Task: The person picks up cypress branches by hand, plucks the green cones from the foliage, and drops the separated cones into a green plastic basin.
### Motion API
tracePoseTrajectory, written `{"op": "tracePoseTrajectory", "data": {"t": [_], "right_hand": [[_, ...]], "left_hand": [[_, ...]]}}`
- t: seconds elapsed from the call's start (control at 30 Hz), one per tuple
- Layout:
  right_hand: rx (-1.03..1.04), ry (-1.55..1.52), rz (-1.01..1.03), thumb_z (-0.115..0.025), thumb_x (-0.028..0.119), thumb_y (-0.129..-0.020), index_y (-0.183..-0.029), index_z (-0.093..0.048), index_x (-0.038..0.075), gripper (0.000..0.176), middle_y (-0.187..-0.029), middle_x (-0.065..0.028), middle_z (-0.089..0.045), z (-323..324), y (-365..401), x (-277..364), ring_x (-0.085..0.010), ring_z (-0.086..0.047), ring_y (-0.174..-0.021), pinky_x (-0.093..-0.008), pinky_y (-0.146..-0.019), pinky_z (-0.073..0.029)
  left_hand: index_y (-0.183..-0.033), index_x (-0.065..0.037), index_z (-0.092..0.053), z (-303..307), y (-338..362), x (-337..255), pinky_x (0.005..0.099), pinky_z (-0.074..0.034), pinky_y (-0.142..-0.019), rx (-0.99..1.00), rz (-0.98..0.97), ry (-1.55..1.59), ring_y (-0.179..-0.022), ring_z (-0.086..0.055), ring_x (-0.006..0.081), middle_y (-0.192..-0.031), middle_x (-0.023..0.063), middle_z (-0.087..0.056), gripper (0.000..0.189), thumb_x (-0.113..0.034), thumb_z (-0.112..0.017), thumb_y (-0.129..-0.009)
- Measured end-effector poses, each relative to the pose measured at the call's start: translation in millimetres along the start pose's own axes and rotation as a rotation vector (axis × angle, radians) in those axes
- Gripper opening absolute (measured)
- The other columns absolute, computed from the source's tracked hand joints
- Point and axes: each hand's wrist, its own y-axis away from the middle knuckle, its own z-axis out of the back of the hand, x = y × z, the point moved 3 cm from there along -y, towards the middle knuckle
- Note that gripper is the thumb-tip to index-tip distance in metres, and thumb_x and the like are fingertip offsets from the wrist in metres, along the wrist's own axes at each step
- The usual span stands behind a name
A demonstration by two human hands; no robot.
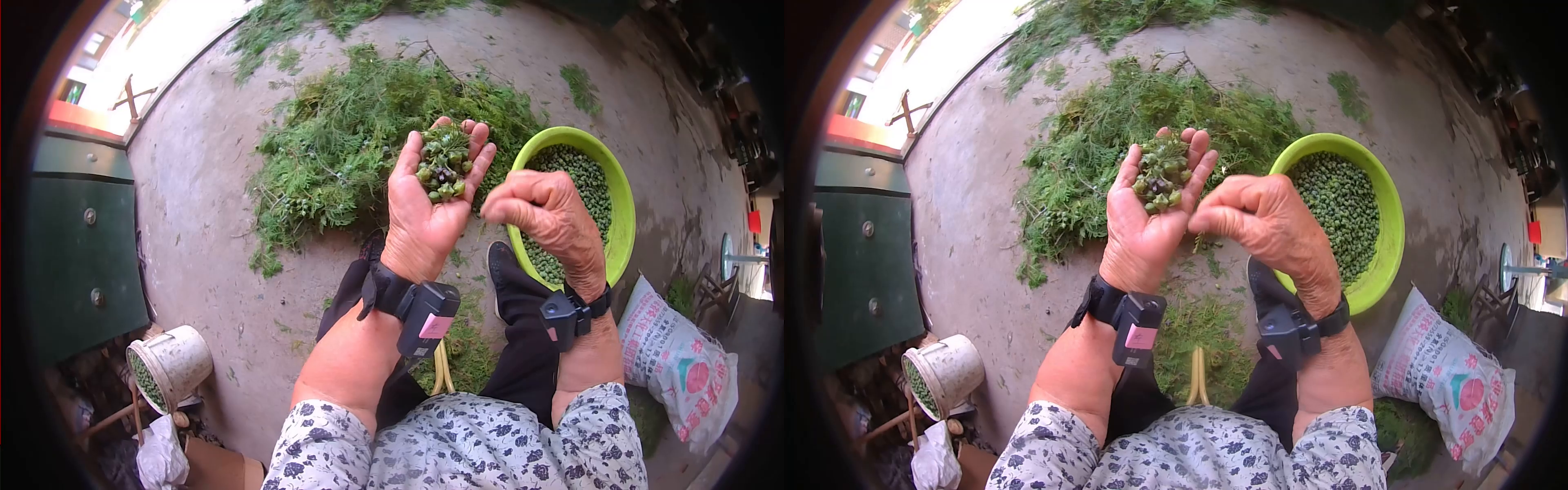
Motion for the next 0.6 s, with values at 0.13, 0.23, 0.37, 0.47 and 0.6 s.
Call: {"op": "tracePoseTrajectory", "data": {"t": [0.13,0.23,0.37,0.47,0.6], "right_hand": [[-0.387,0.046,-0.022,-0.070,0.006,-0.078,-0.096,-0.067,0.000,0.019,-0.085,-0.0091,-0.068,-12,-6,-6,-0.0126,-0.062,-0.070,-0.0243,-0.065,-0.049],[-0.462,0.186,0.021,-0.069,0.004,-0.078,-0.098,-0.065,0.001,0.021,-0.083,-0.0110,-0.067,-20,-8,-12,-0.0124,-0.061,-0.067,-0.0259,-0.065,-0.050],[-0.442,0.075,-0.018,-0.067,0.004,-0.080,-0.096,-0.062,-0.001,0.017,-0.079,-0.0080,-0.065,-19,-9,-14,-0.0119,-0.061,-0.066,-0.0246,-0.060,-0.048],[-0.391,-0.497,-0.088,-0.061,0.006,-0.086,-0.098,-0.060,-0.002,0.015,-0.083,-0.0069,-0.063,-11,-7,-28,-0.0112,-0.057,-0.064,-0.0225,-0.053,-0.044],[-0.339,-1.199,-0.174,-0.051,0.006,-0.092,-0.103,-0.057,-0.001,0.014,-0.094,-0.0102,-0.060,-10,-4,-36,-0.0108,-0.051,-0.065,-0.0195,-0.044,-0.035]], "left_hand": [[-0.121,-0.003,-0.048,7,-2,3,0.0474,-0.040,-0.104,0.054,0.063,0.063,-0.120,-0.050,0.0360,-0.122,0.0209,-0.054,0.035,-0.030,-0.039,-0.099],[-0.123,-0.003,-0.048,9,-3,6,0.0463,-0.040,-0.104,0.046,0.081,0.088,-0.121,-0.048,0.0360,-0.124,0.0212,-0.053,0.037,-0.030,-0.038,-0.100],[-0.123,-0.003,-0.048,8,-2,7,0.0478,-0.041,-0.103,0.048,0.097,0.099,-0.121,-0.049,0.0357,-0.125,0.0210,-0.053,0.037,-0.030,-0.038,-0.100],[-0.116,-0.004,-0.049,3,2,5,0.0467,-0.043,-0.102,0.037,0.059,0.017,-0.115,-0.054,0.0348,-0.117,0.0192,-0.057,0.034,-0.032,-0.042,-0.099],[-0.115,-0.003,-0.050,1,0,3,0.0503,-0.039,-0.105,-0.022,0.000,0.025,-0.115,-0.053,0.0355,-0.115,0.0196,-0.057,0.034,-0.032,-0.042,-0.099]]}}
